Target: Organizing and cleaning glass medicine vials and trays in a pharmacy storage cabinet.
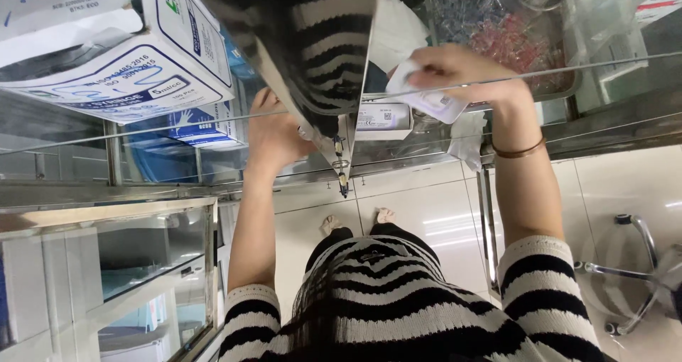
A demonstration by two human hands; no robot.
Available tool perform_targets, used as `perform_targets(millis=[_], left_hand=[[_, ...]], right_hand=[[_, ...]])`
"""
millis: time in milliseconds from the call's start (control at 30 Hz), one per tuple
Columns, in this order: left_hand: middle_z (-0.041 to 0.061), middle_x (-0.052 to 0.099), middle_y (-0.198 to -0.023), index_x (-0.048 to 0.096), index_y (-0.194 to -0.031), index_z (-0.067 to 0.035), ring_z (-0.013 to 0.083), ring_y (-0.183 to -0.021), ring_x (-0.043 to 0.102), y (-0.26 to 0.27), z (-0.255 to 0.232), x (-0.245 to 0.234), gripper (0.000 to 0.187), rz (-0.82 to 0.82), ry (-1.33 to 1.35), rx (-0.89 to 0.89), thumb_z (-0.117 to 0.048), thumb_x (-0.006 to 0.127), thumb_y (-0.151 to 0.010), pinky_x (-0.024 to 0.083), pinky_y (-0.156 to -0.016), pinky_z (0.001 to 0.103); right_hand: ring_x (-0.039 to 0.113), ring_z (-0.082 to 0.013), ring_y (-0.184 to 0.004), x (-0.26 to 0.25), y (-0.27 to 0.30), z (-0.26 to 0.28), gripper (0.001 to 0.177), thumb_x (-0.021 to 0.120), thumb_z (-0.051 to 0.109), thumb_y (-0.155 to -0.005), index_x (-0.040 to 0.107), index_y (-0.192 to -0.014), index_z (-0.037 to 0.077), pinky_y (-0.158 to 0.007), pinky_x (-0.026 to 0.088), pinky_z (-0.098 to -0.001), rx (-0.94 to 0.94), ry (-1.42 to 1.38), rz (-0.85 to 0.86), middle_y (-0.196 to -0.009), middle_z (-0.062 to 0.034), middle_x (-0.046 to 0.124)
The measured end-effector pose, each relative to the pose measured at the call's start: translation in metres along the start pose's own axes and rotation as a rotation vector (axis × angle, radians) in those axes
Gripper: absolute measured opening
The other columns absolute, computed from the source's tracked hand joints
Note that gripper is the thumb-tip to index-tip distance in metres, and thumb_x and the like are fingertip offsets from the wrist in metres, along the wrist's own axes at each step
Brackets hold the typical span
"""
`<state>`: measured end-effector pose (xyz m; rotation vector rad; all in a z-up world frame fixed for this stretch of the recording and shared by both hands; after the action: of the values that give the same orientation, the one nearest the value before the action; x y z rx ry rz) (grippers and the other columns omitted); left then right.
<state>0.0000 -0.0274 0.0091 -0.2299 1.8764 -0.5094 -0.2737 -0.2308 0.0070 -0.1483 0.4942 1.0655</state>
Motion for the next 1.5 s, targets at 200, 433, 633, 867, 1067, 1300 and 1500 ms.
perform_targets(millis=[200, 433, 633, 867, 1067, 1300, 1500], left_hand=[[0.006, 0.070, -0.118, 0.079, -0.104, -0.017, 0.0296, -0.120, 0.057, -0.001, 0.000, 0.000, 0.046, 0.008, -0.016, 0.005, -0.035, 0.092, -0.064, 0.041, -0.105, 0.045], [0.005, 0.070, -0.118, 0.080, -0.103, -0.017, 0.0297, -0.120, 0.057, 0.001, 0.001, 0.003, 0.047, 0.003, -0.023, 0.007, -0.038, 0.094, -0.064, 0.040, -0.109, 0.046], [0.006, 0.070, -0.116, 0.079, -0.097, -0.017, 0.0308, -0.121, 0.057, 0.000, 0.002, 0.005, 0.046, 0.021, -0.015, -0.018, -0.041, 0.095, -0.061, 0.039, -0.106, 0.046], [0.007, 0.069, -0.120, 0.078, -0.107, -0.015, 0.0313, -0.123, 0.057, -0.001, 0.003, 0.002, 0.051, 0.026, 0.023, -0.023, -0.031, 0.094, -0.061, 0.039, -0.107, 0.045], [0.006, 0.069, -0.122, 0.078, -0.107, -0.018, 0.0309, -0.123, 0.057, 0.000, 0.002, 0.002, 0.049, -0.008, 0.016, 0.007, -0.034, 0.094, -0.063, 0.039, -0.107, 0.045], [0.002, 0.069, -0.125, 0.078, -0.102, -0.018, 0.0262, -0.124, 0.056, 0.001, 0.004, 0.003, 0.048, 0.030, -0.014, 0.005, -0.031, 0.092, -0.057, 0.040, -0.109, 0.043], [0.004, 0.068, -0.124, 0.077, -0.107, -0.015, 0.0278, -0.124, 0.055, -0.003, 0.000, 0.000, 0.053, 0.021, 0.012, 0.013, -0.035, 0.093, -0.061, 0.039, -0.108, 0.044]], right_hand=[[0.074, -0.0191, -0.082, 0.049, -0.013, 0.066, 0.034, 0.084, 0.036, -0.081, 0.078, -0.104, 0.011, -0.074, 0.056, -0.0338, 0.062, 0.532, -0.114, -0.092, -0.0088, 0.078], [0.075, -0.0199, -0.089, 0.030, 0.024, 0.042, 0.023, 0.086, 0.026, -0.090, 0.075, -0.103, 0.009, -0.073, 0.057, -0.0337, -0.143, 0.607, -0.550, -0.102, -0.0063, 0.077], [0.074, -0.0118, -0.069, 0.024, 0.048, 0.037, 0.028, 0.079, 0.025, -0.094, 0.068, -0.110, 0.005, -0.054, 0.055, -0.0269, 0.298, 0.205, -0.324, -0.080, -0.0076, 0.075], [0.067, -0.0075, -0.064, 0.023, 0.051, 0.032, 0.025, 0.075, 0.004, -0.093, 0.064, -0.115, -0.002, -0.053, 0.055, -0.0225, 0.117, -0.086, -0.235, -0.076, -0.0088, 0.072], [0.065, -0.0071, -0.059, 0.042, 0.035, 0.042, 0.028, 0.078, 0.004, -0.089, 0.065, -0.112, -0.001, -0.048, 0.050, -0.0223, 0.200, -0.082, -0.259, -0.070, -0.0068, 0.069], [0.050, -0.0101, -0.056, 0.045, 0.025, 0.009, 0.038, 0.090, 0.023, -0.091, 0.067, -0.111, 0.001, -0.052, 0.040, -0.0292, 0.103, 0.241, -0.408, -0.060, -0.0042, 0.059], [0.063, -0.0123, -0.085, 0.050, 0.030, 0.023, 0.044, 0.088, 0.027, -0.092, 0.064, -0.119, 0.003, -0.073, 0.053, -0.0287, -0.059, 0.201, -0.459, -0.100, -0.0073, 0.068]])
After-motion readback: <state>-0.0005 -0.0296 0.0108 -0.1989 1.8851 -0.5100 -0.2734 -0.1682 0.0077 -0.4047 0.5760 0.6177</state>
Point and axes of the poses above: each hand's wrist, its own y-axis away from the middle knuckle, its own x-axis out of the palm, z = x × y, the point moved 3 cm from there along -y, towards the middle knuckle
